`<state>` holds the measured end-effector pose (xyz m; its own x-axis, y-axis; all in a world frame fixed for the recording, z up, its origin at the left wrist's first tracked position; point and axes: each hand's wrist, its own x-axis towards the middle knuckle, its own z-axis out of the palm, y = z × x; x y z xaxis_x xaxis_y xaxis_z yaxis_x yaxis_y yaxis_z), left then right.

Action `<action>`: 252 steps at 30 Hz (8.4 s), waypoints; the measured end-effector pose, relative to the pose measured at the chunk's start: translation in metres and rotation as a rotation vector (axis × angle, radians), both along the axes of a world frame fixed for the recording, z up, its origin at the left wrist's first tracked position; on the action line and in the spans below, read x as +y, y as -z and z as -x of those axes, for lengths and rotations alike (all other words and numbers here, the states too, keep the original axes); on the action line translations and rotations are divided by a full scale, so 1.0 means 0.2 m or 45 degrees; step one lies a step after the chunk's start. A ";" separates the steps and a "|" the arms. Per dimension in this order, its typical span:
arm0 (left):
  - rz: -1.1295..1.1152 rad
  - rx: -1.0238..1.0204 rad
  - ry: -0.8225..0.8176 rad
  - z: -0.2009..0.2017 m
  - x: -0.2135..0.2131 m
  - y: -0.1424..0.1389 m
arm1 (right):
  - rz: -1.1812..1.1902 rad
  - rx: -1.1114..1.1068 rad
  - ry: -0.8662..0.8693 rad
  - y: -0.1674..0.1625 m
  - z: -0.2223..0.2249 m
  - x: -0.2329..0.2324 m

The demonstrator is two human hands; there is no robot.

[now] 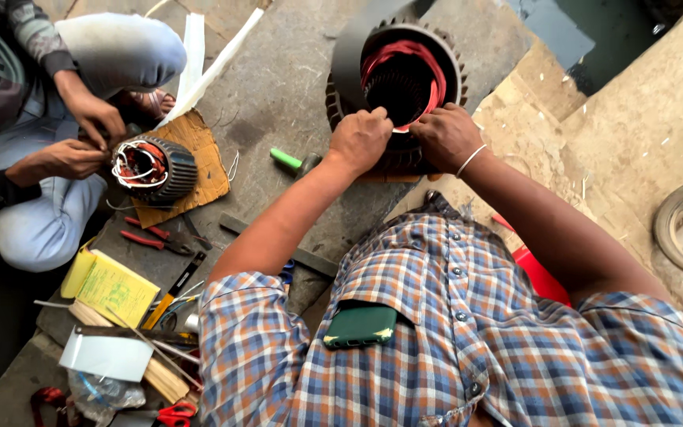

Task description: The person cuts a strip from a large gray insulating sheet using scissors, then fits and presses the strip inside a motor stator lined with red copper windings, trimming the sheet with scissors to fit the slot.

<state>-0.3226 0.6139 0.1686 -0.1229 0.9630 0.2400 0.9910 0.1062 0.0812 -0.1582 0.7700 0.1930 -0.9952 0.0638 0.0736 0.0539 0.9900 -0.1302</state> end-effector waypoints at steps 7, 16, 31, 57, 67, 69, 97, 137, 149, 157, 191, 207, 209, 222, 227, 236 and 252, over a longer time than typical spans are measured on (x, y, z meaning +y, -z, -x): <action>0.120 0.009 0.014 0.03 0.02 -0.03 | 0.058 -0.237 0.053 -0.18 -0.05 0.32; 0.088 -0.070 0.013 0.04 0.04 -0.03 | 0.109 0.035 -0.055 -0.31 -0.02 0.24; -0.069 -0.129 0.085 0.09 0.02 -0.06 | 0.187 0.192 -0.026 -0.18 0.12 -0.11; -0.086 0.043 0.334 0.35 0.07 -0.04 | 0.311 0.037 0.130 -0.19 0.26 -0.15; -0.054 0.108 0.227 0.34 0.14 -0.05 | 0.273 0.084 0.164 -0.17 0.31 -0.17; -0.101 0.089 0.284 0.36 0.13 -0.07 | 0.335 0.097 0.182 -0.18 0.29 -0.17; -0.603 -0.656 -0.901 0.00 0.15 -0.03 | -0.164 0.340 -0.251 -0.37 0.78 0.58; -0.697 -0.448 -1.746 -0.18 0.49 -0.17 | -0.227 -0.213 -1.302 -0.30 1.26 0.58; -0.509 -0.218 -2.008 -0.09 0.63 -0.06 | -0.158 -0.326 -1.692 -0.08 1.40 0.43; -0.447 -0.052 -2.071 -0.14 0.72 -0.11 | -0.017 -0.034 -1.854 0.00 1.44 0.52; -0.577 -0.160 -2.415 -0.48 0.87 -0.10 | -0.226 0.043 -2.223 -0.05 1.23 0.30; -0.212 -0.381 -1.625 -0.66 0.63 -0.10 | 0.416 -0.449 -1.704 -0.17 0.74 0.73; -0.144 -0.324 -1.475 -0.64 0.59 -0.10 | 0.468 -0.331 -1.593 -0.14 0.65 0.73; 0.101 0.189 -0.602 -0.49 0.40 -0.13 | 0.028 -0.069 -0.817 0.03 0.26 0.59; 0.262 -0.116 -0.577 -0.42 0.43 0.07 | -0.077 -0.055 -0.711 0.11 0.21 0.56; 0.005 -0.113 -0.695 -0.49 0.46 0.01 | -0.126 -0.172 -0.645 0.02 0.22 0.52; -0.021 0.080 -0.682 -0.51 0.38 -0.16 | -0.038 -0.231 -0.561 -0.08 0.18 0.42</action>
